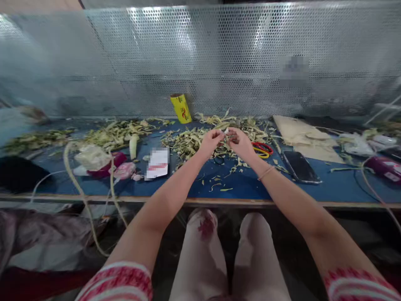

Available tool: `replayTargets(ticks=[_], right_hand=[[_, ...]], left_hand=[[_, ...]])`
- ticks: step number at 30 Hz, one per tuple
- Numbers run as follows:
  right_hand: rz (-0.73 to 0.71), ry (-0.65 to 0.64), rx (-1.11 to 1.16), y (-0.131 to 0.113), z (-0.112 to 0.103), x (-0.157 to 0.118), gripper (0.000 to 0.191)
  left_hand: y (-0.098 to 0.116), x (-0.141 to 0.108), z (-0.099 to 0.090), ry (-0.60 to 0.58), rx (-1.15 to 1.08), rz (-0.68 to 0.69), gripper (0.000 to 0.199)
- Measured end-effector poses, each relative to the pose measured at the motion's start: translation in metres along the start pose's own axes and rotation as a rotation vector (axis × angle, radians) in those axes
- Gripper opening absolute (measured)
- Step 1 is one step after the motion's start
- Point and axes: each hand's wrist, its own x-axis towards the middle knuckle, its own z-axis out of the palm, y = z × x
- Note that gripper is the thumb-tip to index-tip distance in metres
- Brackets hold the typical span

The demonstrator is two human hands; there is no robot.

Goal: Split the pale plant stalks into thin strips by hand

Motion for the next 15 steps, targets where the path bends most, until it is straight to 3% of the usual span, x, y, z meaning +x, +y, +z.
replayTargets(ticks=[9, 15], right_hand=[[-0.125, -0.028, -0.159, 0.0, 0.0, -0.003, 0.037], [-0.287, 0.003, -0.234, -0.012, -0.006, -0.006, 0.018]], left_hand=[[-0.016, 0.011, -0.004, 0.061, -0.007, -0.111, 0.012], [-0.017, 0.011, -0.009, 0.051, 0.422, 0.053, 0.021]])
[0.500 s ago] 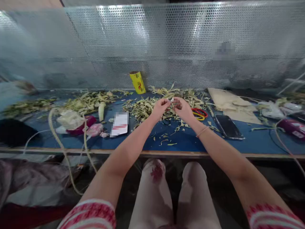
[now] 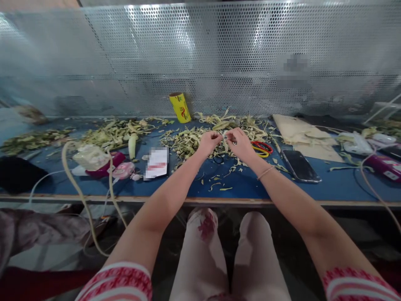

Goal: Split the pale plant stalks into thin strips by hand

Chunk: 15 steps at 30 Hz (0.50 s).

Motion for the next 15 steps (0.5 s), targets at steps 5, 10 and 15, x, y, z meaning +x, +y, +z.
replayTargets(ticks=[5, 10, 15], right_hand=[[-0.023, 0.035, -0.02, 0.004, -0.004, 0.003, 0.015], [0.109, 0.055, 0.07, 0.013, -0.004, 0.005, 0.013], [0.193, 0.086, 0.128, 0.017, -0.003, 0.006, 0.014]], left_hand=[[0.014, -0.007, 0.001, -0.074, 0.274, 0.187, 0.008], [0.015, -0.009, 0.006, -0.185, 0.179, 0.22, 0.009], [0.015, -0.011, 0.006, -0.224, 0.09, 0.134, 0.011]])
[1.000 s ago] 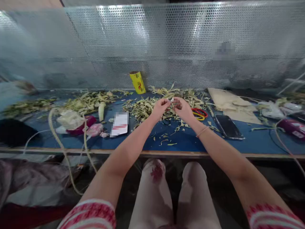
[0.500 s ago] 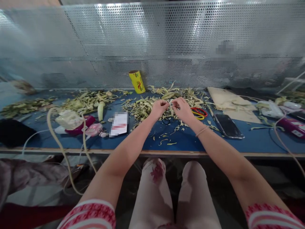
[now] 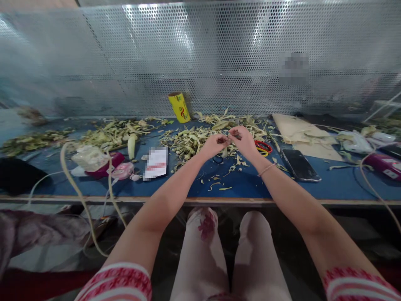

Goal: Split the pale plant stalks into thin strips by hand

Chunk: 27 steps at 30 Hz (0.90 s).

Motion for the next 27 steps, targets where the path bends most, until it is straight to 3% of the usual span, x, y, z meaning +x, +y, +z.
replayTargets(ticks=[7, 10, 13, 16, 21, 27], right_hand=[[0.083, 0.005, -0.019, 0.003, 0.0, 0.002, 0.017], [0.184, -0.057, -0.018, 0.008, 0.002, 0.002, 0.013], [0.293, -0.154, 0.081, 0.013, 0.006, 0.001, 0.012], [0.331, -0.151, 0.218, 0.016, 0.008, 0.0, 0.014], [0.273, -0.087, 0.208, 0.012, 0.005, 0.002, 0.009], [-0.02, -0.057, -0.069, -0.004, -0.002, -0.001, 0.009]], left_hand=[[-0.002, 0.001, -0.001, 0.077, -0.073, -0.075, 0.015], [-0.005, 0.002, -0.003, 0.115, -0.127, -0.069, 0.018], [-0.008, 0.003, -0.005, 0.126, -0.185, -0.073, 0.019], [-0.01, 0.004, -0.006, 0.131, -0.209, -0.074, 0.019], [-0.013, 0.004, -0.004, 0.092, -0.182, -0.065, 0.018], [-0.005, 0.002, -0.001, 0.056, -0.274, -0.196, 0.011]])
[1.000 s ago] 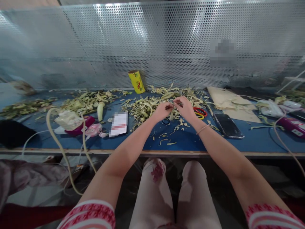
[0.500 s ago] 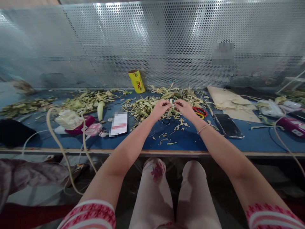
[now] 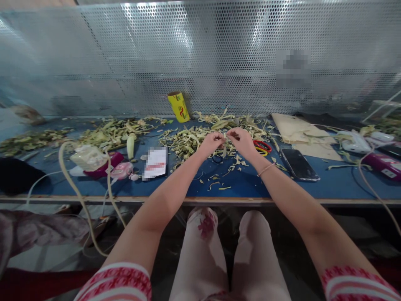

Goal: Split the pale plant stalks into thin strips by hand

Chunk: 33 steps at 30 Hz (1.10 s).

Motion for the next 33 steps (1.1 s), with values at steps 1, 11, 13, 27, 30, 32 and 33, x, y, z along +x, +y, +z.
replayTargets(ticks=[1, 11, 13, 27, 30, 32, 33], right_hand=[[-0.052, -0.008, -0.038, -0.003, -0.001, -0.001, 0.01], [-0.216, -0.058, -0.149, -0.008, -0.001, -0.004, 0.02], [-0.194, -0.065, -0.155, -0.007, -0.001, -0.003, 0.023], [-0.017, 0.007, -0.041, -0.005, -0.001, 0.0, 0.024], [0.007, -0.008, -0.049, -0.003, -0.001, 0.0, 0.027], [0.011, -0.067, -0.032, -0.001, 0.0, 0.0, 0.028], [0.009, -0.095, -0.019, 0.0, 0.001, 0.0, 0.028]], left_hand=[[0.002, -0.001, 0.001, -0.015, -0.03, -0.036, 0.01], [0.003, -0.004, 0.002, -0.04, -0.134, -0.047, 0.011], [0.004, -0.004, 0.003, -0.033, -0.139, -0.025, 0.01], [0.003, -0.004, 0.004, -0.026, -0.234, -0.03, 0.021], [0.002, -0.003, 0.004, -0.024, -0.181, 0.013, 0.018], [-0.001, -0.002, 0.003, -0.023, -0.131, 0.054, 0.02], [-0.002, -0.002, 0.003, -0.023, -0.11, 0.063, 0.022]])
